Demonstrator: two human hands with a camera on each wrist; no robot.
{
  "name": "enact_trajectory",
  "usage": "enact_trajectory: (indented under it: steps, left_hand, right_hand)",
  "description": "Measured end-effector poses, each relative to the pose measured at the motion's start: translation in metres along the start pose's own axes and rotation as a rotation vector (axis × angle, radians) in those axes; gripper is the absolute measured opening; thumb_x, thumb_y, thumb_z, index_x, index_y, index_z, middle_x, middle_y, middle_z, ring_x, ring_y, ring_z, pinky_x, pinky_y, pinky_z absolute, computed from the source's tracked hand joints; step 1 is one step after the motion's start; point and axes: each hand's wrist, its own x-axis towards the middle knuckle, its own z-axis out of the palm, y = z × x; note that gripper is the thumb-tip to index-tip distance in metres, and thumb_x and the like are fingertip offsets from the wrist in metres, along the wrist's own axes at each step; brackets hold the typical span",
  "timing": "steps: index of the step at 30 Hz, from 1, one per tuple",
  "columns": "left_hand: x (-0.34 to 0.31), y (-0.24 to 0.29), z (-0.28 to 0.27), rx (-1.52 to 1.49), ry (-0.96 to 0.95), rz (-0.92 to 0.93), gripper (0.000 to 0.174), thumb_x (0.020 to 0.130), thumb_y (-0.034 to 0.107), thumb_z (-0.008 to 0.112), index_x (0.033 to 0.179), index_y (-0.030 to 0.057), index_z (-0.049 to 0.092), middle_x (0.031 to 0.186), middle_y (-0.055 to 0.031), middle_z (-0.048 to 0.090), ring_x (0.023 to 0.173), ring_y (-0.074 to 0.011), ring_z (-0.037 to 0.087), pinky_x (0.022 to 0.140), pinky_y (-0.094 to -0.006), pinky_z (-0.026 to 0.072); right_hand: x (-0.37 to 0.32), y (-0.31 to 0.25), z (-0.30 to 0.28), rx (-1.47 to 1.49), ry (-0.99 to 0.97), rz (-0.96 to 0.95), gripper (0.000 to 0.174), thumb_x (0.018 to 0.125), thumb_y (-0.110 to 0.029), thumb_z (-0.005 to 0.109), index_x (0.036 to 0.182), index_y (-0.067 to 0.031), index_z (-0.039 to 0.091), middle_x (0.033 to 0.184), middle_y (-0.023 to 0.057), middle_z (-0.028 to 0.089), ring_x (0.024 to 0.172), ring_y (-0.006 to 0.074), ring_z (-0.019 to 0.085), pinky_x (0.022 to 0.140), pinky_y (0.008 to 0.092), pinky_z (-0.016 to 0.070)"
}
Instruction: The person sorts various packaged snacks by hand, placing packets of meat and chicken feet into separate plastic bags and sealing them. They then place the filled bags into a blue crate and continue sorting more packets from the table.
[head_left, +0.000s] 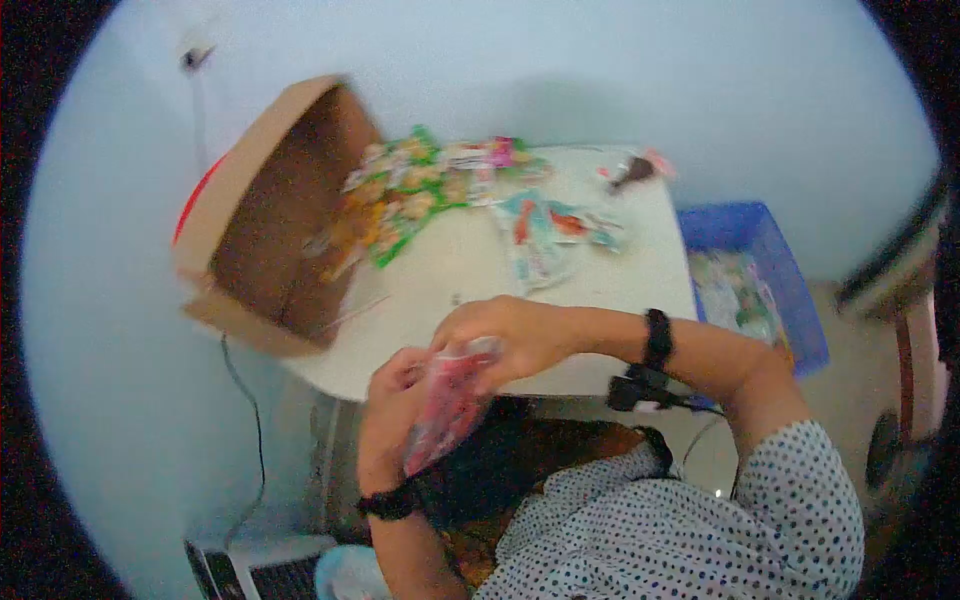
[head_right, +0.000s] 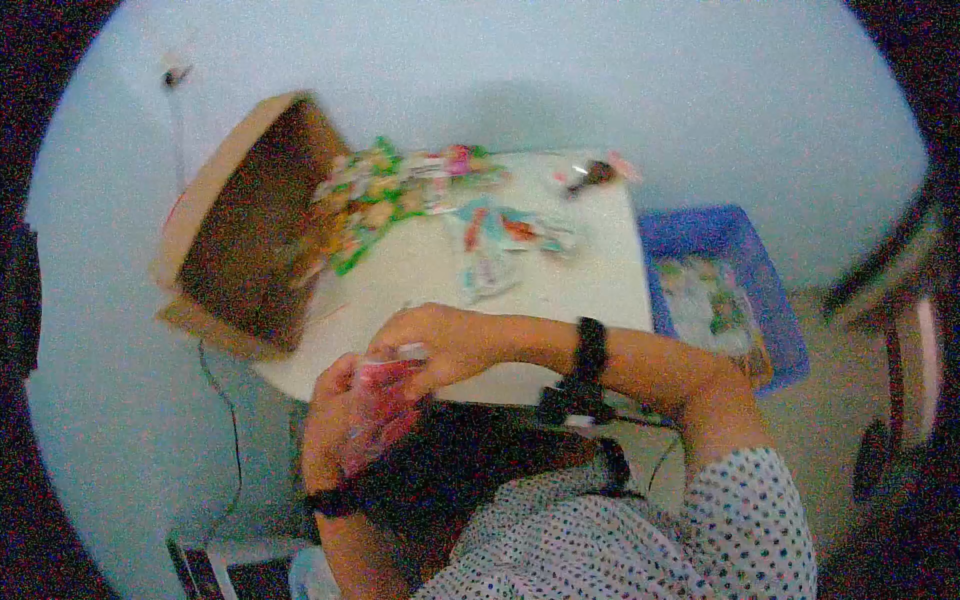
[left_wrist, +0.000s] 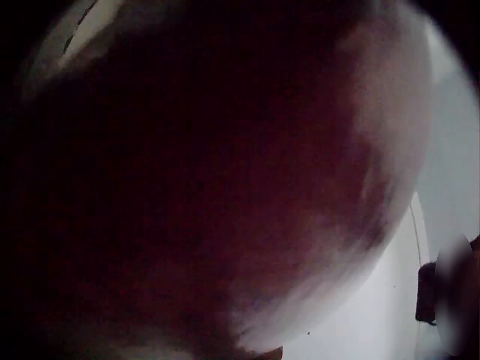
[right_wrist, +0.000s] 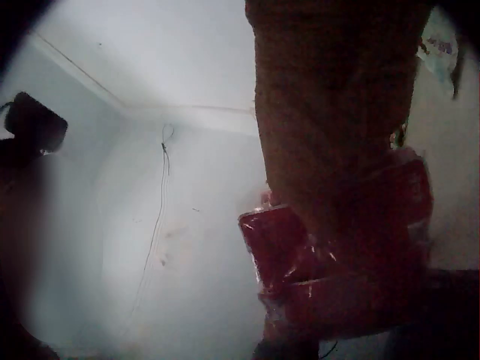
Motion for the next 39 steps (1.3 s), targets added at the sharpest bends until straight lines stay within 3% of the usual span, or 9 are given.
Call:
enact_trajectory:
  steps: [1,7,9,13,15,19,29,36,39]
  left_hand:
    - [0.005,0.011,0.021,-0.067,-0.004,-0.065,0.023,0.092,0.013,0.062,0.112,0.0037,0.060,0.097,-0.0093,0.069,0.082,-0.0185,0.067,0.071,-0.0300,0.0548]
    - [-0.022,0.020,0.022,-0.064,0.145,0.011,0.018,0.093,0.014,0.060,0.105,0.0004,0.064,0.097,-0.0084,0.069,0.085,-0.0160,0.068,0.075,-0.0278,0.0558]
    - [-0.019,-0.014,0.005,-0.308,0.224,0.005,0.020,0.096,0.017,0.058,0.104,0.0000,0.064,0.095,-0.0083,0.069,0.083,-0.0165,0.068,0.074,-0.0285,0.0557]
    - [-0.023,-0.007,0.034,0.024,0.166,0.148,0.026,0.100,0.021,0.053,0.099,-0.0017,0.065,0.089,-0.0075,0.068,0.078,-0.0146,0.065,0.072,-0.0283,0.0537]
    - [-0.016,-0.022,0.043,0.128,0.197,0.190,0.029,0.101,0.023,0.052,0.095,-0.0026,0.065,0.086,-0.0068,0.067,0.076,-0.0137,0.064,0.071,-0.0279,0.0525]
    - [-0.007,-0.038,0.062,0.280,0.223,0.271,0.030,0.101,0.021,0.052,0.087,-0.0025,0.065,0.080,-0.0052,0.066,0.072,-0.0117,0.060,0.068,-0.0250,0.0490]
    - [0.036,-0.046,0.085,0.408,0.405,0.434,0.030,0.099,0.017,0.054,0.076,-0.0011,0.060,0.067,-0.0023,0.058,0.060,-0.0096,0.047,0.056,-0.0256,0.0392]
    - [0.044,-0.063,0.090,0.725,0.576,0.697,0.028,0.096,0.011,0.057,0.073,-0.0030,0.055,0.064,-0.0074,0.053,0.058,-0.0161,0.046,0.056,-0.0315,0.0401]
    - [0.043,-0.062,0.088,0.742,0.564,0.710,0.027,0.096,0.010,0.057,0.072,-0.0030,0.055,0.064,-0.0075,0.052,0.059,-0.0173,0.045,0.056,-0.0315,0.0394]
  right_hand:
    - [-0.011,-0.008,-0.005,0.070,-0.058,0.212,0.037,0.072,-0.024,0.080,0.089,-0.0014,0.055,0.085,0.0156,0.064,0.072,0.0220,0.062,0.064,0.0368,0.0482]
    - [-0.021,-0.020,-0.005,0.173,0.229,0.241,0.030,0.074,-0.021,0.077,0.085,-0.0016,0.057,0.068,0.0108,0.056,0.063,0.0186,0.056,0.057,0.0350,0.0449]
    - [-0.035,-0.029,-0.035,0.078,0.256,0.377,0.026,0.075,-0.020,0.077,0.084,-0.0034,0.058,0.069,0.0066,0.058,0.064,0.0151,0.056,0.057,0.0330,0.0445]
    - [-0.093,-0.067,-0.117,0.391,0.569,0.676,0.016,0.081,-0.016,0.076,0.087,-0.0083,0.064,0.083,-0.0028,0.064,0.073,0.0066,0.058,0.061,0.0265,0.0473]
    - [-0.143,-0.065,-0.151,0.446,0.795,0.737,0.025,0.084,-0.020,0.072,0.099,-0.0011,0.068,0.090,0.0073,0.071,0.075,0.0157,0.067,0.069,0.0309,0.0556]
    - [-0.266,-0.093,-0.205,0.370,1.001,0.806,0.034,0.090,-0.017,0.068,0.118,0.0013,0.061,0.109,0.0073,0.068,0.093,0.0149,0.067,0.082,0.0290,0.0555]
    - [-0.556,-0.093,-0.156,0.278,1.077,1.473,0.037,0.088,-0.019,0.070,0.117,0.0024,0.059,0.110,0.0102,0.068,0.093,0.0194,0.068,0.083,0.0356,0.0577]
    - [-0.551,-0.121,-0.096,0.746,1.252,1.279,0.040,0.088,-0.022,0.071,0.118,0.0020,0.059,0.107,0.0120,0.069,0.092,0.0207,0.069,0.082,0.0346,0.0592]
    - [-0.569,-0.117,-0.093,0.951,1.114,1.383,0.040,0.090,-0.019,0.069,0.121,0.0031,0.058,0.107,0.0120,0.069,0.093,0.0220,0.069,0.083,0.0377,0.0590]
